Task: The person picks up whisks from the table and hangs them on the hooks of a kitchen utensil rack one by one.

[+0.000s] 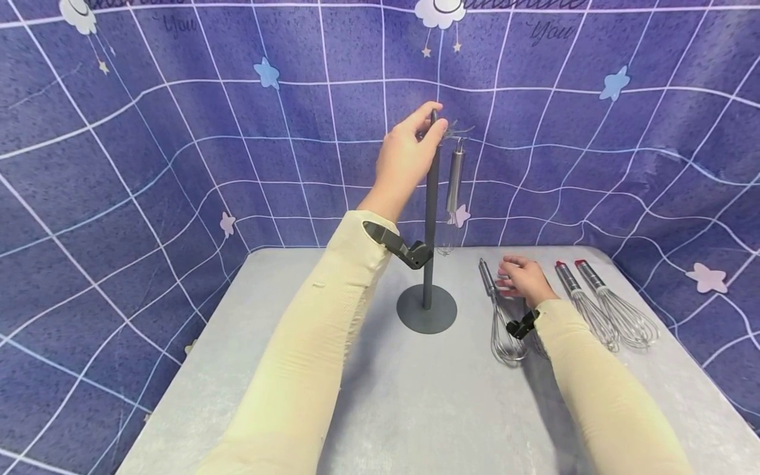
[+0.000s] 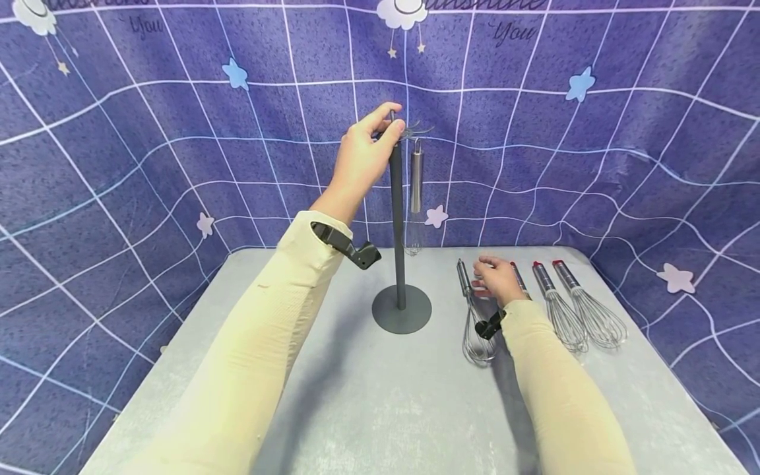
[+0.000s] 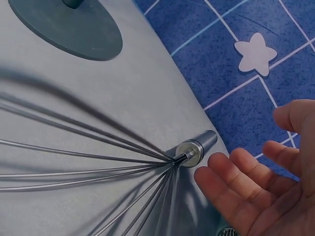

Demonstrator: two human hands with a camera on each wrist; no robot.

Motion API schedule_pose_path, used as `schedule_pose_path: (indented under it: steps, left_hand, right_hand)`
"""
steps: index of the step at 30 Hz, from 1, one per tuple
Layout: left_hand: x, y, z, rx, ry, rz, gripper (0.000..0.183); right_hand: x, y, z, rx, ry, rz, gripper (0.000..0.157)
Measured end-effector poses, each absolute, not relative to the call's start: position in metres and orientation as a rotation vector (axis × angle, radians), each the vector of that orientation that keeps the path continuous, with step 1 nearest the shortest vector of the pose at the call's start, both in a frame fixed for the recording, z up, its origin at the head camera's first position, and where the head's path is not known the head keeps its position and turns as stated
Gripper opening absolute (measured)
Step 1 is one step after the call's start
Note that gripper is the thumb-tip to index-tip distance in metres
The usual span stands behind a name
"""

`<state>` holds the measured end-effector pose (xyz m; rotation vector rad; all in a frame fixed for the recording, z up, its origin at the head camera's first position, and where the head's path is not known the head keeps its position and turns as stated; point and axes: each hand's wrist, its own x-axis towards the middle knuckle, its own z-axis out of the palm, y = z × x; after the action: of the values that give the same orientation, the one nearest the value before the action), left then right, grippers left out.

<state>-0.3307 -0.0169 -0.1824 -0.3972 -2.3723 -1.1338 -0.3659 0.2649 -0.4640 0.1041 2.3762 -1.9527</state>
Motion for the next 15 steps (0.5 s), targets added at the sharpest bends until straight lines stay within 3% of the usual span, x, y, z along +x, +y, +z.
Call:
schedule_pose_path:
  steps: [15]
  left_hand:
    - [-0.3292, -0.0183, -0.1813, -0.411, -2.389, -1.110, 0.037]
  right_hand:
    - [-0.3659, 0.2616, -0.4675, 0.125, 2.362, -1.881, 0.061]
